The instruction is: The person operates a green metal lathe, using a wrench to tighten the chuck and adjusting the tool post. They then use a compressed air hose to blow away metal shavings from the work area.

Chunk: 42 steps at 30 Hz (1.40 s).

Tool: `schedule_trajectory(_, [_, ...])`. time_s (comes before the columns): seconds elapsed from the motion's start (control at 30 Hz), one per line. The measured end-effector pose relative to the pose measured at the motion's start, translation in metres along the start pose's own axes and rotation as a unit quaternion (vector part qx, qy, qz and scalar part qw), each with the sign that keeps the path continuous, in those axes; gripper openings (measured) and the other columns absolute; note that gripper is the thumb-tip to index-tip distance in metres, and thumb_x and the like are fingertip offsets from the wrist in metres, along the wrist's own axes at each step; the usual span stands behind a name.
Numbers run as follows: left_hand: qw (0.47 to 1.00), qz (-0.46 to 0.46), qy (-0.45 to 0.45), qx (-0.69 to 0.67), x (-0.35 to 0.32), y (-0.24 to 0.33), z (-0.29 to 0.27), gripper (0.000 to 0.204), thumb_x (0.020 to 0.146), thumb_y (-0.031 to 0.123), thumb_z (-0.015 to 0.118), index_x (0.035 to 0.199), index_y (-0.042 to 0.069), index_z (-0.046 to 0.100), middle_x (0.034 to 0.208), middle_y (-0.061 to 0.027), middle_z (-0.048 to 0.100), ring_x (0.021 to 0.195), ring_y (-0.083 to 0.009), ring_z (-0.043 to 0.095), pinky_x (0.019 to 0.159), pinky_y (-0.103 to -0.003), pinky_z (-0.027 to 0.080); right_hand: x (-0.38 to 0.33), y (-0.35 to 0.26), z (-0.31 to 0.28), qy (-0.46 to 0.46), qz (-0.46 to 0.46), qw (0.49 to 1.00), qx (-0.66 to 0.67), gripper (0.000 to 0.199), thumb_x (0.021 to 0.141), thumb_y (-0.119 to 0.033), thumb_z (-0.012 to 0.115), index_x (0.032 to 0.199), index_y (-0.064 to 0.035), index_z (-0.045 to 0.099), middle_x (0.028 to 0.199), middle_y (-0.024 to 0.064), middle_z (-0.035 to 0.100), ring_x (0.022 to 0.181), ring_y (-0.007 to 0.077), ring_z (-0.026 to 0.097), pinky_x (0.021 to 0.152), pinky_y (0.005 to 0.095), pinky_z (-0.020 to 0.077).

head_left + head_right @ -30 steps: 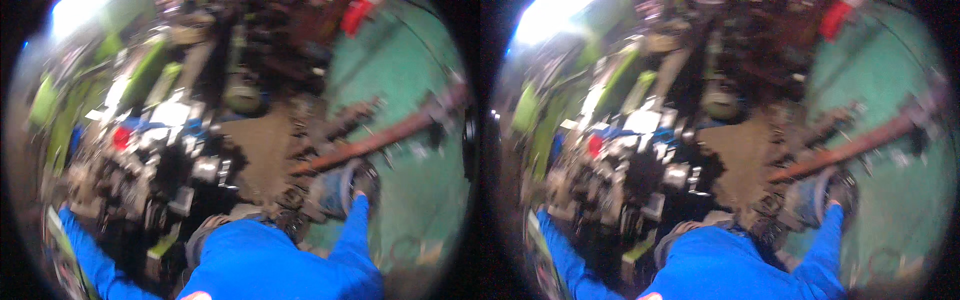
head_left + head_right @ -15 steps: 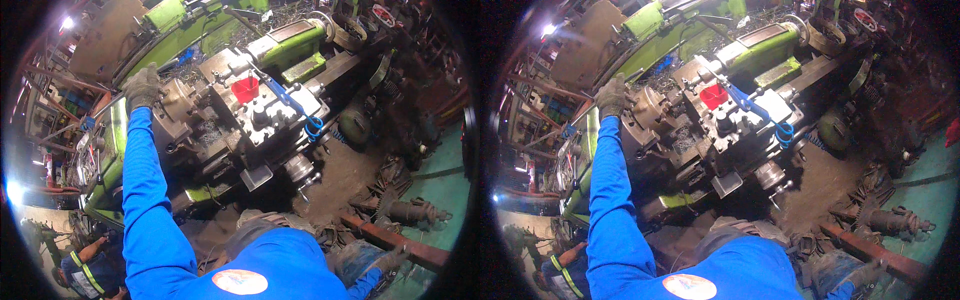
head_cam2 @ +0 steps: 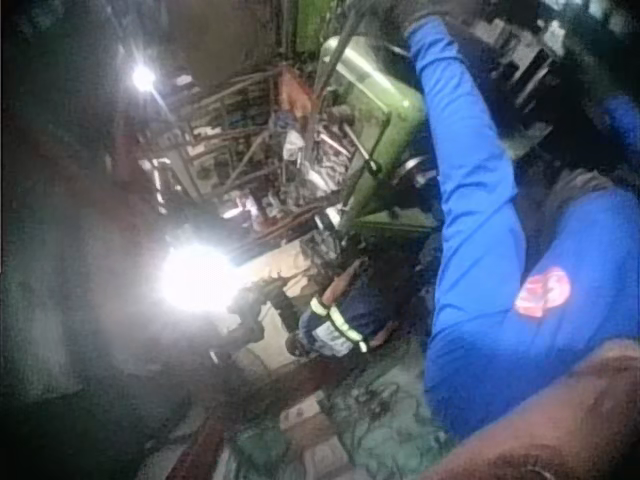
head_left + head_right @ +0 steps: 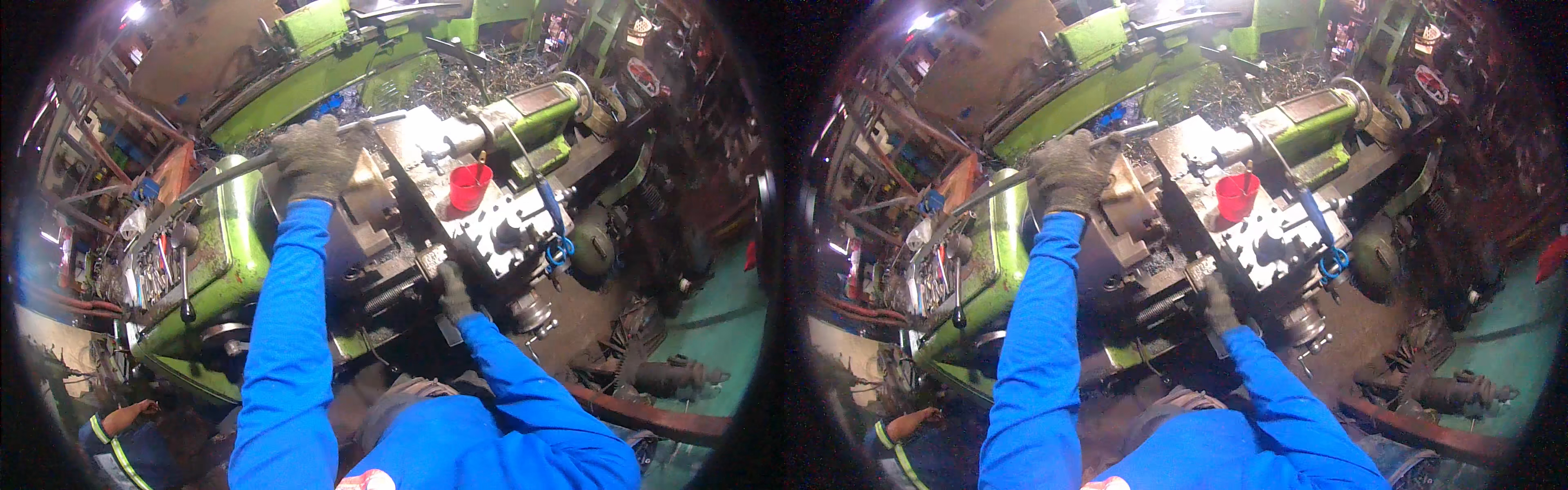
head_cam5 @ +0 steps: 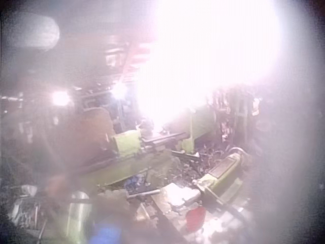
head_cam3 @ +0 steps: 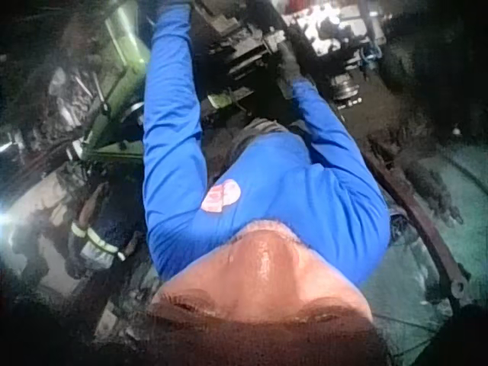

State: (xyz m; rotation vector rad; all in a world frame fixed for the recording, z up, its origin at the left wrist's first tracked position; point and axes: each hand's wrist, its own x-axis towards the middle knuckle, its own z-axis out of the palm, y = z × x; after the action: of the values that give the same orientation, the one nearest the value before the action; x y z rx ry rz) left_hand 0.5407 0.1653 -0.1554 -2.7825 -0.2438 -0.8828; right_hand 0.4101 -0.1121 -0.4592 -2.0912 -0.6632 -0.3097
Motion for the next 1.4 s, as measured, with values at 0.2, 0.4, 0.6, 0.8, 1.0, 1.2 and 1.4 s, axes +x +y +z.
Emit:
schedule_trajectory(0.2, [0.987,0.032,0.123,-0.095,-0.013,-0.007,0.015,0.063,0.093,0.073,0.053,0.08,0.012,0.066,0.076,-0.0136,0.065,0.077,-0.0379,0.064,0.073,-0.057,0.044,0.018,0.026,0.05,-0.069,0.173,0.982,-0.034,0.055,0.077,0.013,0.056,0.129,-0.0039,0.061,0.129,0.022,0.063,0.13,0.0392,0.057,0.111,0.0444,0.0451])
schedule_trajectory(0.4, [0.987,0.01,0.114,-0.112,-0.016,-0.006,0.022,0.059,0.093,0.07,0.057,0.082,0.013,0.065,0.079,-0.0141,0.064,0.081,-0.0373,0.063,0.077,-0.056,0.041,0.048,-0.057,0.03,0.091,0.269,0.957,0.059,0.036,0.087,-0.002,0.077,0.119,-0.006,0.062,0.093,0.0115,0.071,0.082,0.0249,0.071,0.072,0.0343,0.0574])
schedule_trajectory(0.6, [0.989,-0.002,0.091,-0.119,-0.015,-0.005,0.02,0.059,0.091,0.07,0.059,0.083,0.012,0.064,0.081,-0.0141,0.063,0.084,-0.0371,0.062,0.079,-0.057,0.041,0.063,-0.1,-0.002,0.088,0.329,0.877,0.338,0.038,0.08,-0.009,0.089,0.11,-0.0049,0.067,0.095,0.0051,0.071,0.086,0.0113,0.068,0.072,0.0286,0.057])
schedule_trajectory(0.8, [0.993,0.005,0.066,-0.094,-0.008,0.001,0.001,0.06,0.092,0.07,0.058,0.074,0.014,0.064,0.072,-0.0143,0.063,0.076,-0.0382,0.064,0.073,-0.055,0.044,0.087,-0.121,-0.039,0.066,0.27,0.895,0.349,0.034,0.081,-0.006,0.088,0.108,-0.0037,0.068,0.098,0.0057,0.07,0.093,0.0139,0.067,0.08,0.0299,0.0562])
schedule_trajectory(1.0, [0.997,0.024,0.053,-0.055,-0.004,0.007,-0.011,0.047,0.093,0.06,0.062,0.082,0.015,0.073,0.078,-0.0142,0.071,0.073,-0.0394,0.066,0.071,-0.054,0.049,0.109,-0.107,-0.062,0.07,0.112,0.937,0.325,0.031,0.081,-0.007,0.086,0.107,-0.0038,0.071,0.107,0.0068,0.071,0.102,0.0181,0.067,0.089,0.0354,0.0544])
schedule_trajectory(1.2, [0.998,0.023,0.023,-0.049,-0.006,0.01,-0.007,0.042,0.095,0.053,0.064,0.09,0.013,0.073,0.082,-0.016,0.071,0.078,-0.0409,0.066,0.072,-0.055,0.049,0.106,-0.1,-0.072,0.019,0.23,0.87,0.435,0.024,0.092,-0.01,0.075,0.114,-0.0032,0.069,0.113,0.0102,0.071,0.1,0.0222,0.067,0.09,0.0385,0.0557])
schedule_trajectory(1.4, [1.0,0.001,0.013,-0.014,-0.013,0.014,-0.01,0.047,0.096,0.057,0.063,0.089,0.012,0.072,0.083,-0.0156,0.07,0.079,-0.0396,0.066,0.073,-0.055,0.048,0.098,-0.101,-0.086,-0.056,0.342,0.545,0.763,0.029,0.098,-0.009,0.056,0.126,-0.002,0.059,0.113,0.0159,0.067,0.095,0.026,0.065,0.087,0.0435,0.0561])
